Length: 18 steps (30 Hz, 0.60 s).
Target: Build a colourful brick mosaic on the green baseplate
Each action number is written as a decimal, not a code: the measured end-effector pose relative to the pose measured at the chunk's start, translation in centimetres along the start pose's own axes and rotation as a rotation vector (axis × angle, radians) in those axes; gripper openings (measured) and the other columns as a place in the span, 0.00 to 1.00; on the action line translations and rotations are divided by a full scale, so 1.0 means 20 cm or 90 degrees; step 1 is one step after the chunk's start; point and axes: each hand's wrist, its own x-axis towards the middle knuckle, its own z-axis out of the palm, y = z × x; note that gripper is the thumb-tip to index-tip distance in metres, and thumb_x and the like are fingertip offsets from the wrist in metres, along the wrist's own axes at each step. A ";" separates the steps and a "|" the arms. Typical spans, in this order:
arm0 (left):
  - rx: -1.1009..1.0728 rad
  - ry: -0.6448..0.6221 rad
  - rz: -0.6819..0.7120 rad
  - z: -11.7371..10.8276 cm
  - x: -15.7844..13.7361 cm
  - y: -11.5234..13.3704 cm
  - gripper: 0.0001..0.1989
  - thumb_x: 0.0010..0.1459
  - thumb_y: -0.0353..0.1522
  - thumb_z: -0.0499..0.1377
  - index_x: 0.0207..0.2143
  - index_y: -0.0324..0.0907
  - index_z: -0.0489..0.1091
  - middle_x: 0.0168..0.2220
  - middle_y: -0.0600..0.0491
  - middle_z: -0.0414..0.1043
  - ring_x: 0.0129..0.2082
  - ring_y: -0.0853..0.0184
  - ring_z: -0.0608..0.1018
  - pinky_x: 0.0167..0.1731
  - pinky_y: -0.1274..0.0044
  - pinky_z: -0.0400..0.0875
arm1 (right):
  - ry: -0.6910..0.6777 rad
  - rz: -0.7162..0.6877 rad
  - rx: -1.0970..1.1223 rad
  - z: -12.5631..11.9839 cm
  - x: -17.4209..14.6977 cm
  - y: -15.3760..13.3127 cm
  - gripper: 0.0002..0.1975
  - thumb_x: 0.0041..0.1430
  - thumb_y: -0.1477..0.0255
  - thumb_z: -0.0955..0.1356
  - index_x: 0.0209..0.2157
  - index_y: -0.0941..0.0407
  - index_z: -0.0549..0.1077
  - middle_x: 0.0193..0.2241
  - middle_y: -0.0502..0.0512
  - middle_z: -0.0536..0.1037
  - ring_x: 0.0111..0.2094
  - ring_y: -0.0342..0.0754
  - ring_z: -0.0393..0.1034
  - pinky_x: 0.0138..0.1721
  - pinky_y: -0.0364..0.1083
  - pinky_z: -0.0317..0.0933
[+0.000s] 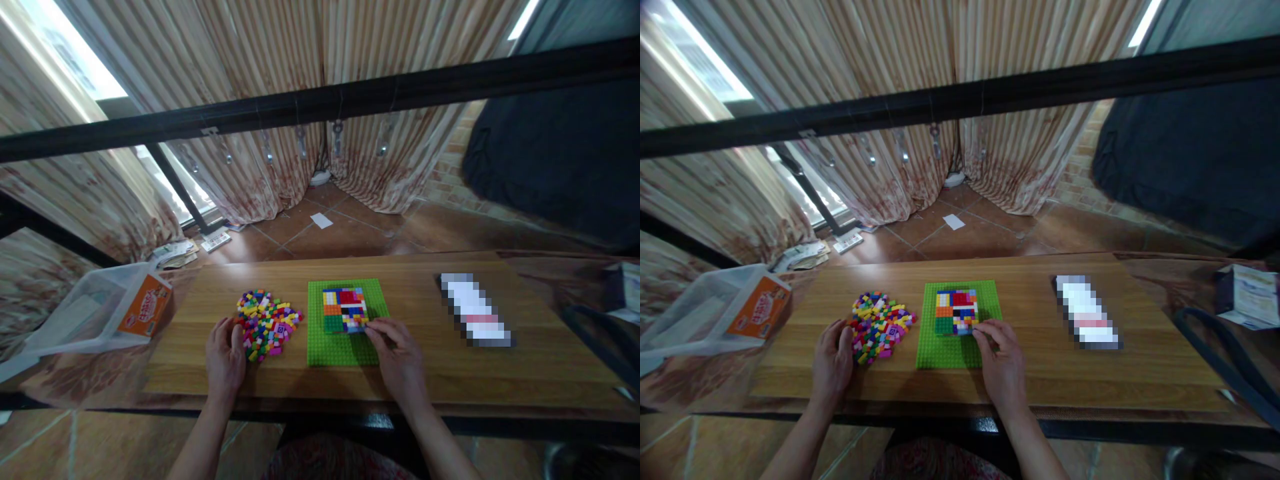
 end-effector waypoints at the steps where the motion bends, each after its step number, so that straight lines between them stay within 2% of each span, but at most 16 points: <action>1: 0.005 -0.001 0.000 0.00 0.00 0.00 0.19 0.60 0.43 0.48 0.44 0.40 0.69 0.49 0.43 0.69 0.53 0.56 0.69 0.56 0.61 0.62 | 0.002 0.005 0.000 0.01 0.02 0.01 0.12 0.57 0.60 0.68 0.33 0.52 0.79 0.39 0.57 0.76 0.40 0.50 0.71 0.39 0.49 0.66; 3: 0.015 -0.002 -0.001 -0.01 0.00 0.01 0.19 0.60 0.43 0.48 0.43 0.40 0.69 0.49 0.42 0.68 0.53 0.56 0.68 0.56 0.61 0.62 | 0.002 0.016 -0.003 0.03 0.04 0.03 0.11 0.56 0.60 0.68 0.33 0.51 0.80 0.39 0.56 0.74 0.40 0.50 0.69 0.37 0.48 0.65; 9: 0.031 -0.014 -0.009 -0.01 0.00 0.02 0.20 0.60 0.43 0.48 0.43 0.39 0.69 0.49 0.42 0.69 0.54 0.55 0.68 0.56 0.61 0.62 | 0.020 0.000 -0.019 0.07 0.05 0.04 0.09 0.54 0.60 0.70 0.31 0.49 0.80 0.37 0.54 0.73 0.40 0.49 0.68 0.44 0.50 0.63; 18: 0.046 -0.014 0.000 -0.01 0.00 0.03 0.22 0.60 0.44 0.47 0.44 0.37 0.69 0.49 0.40 0.69 0.53 0.55 0.69 0.56 0.61 0.62 | -0.010 0.015 0.020 0.06 0.07 0.04 0.09 0.55 0.62 0.69 0.32 0.51 0.80 0.33 0.53 0.78 0.36 0.48 0.71 0.41 0.49 0.65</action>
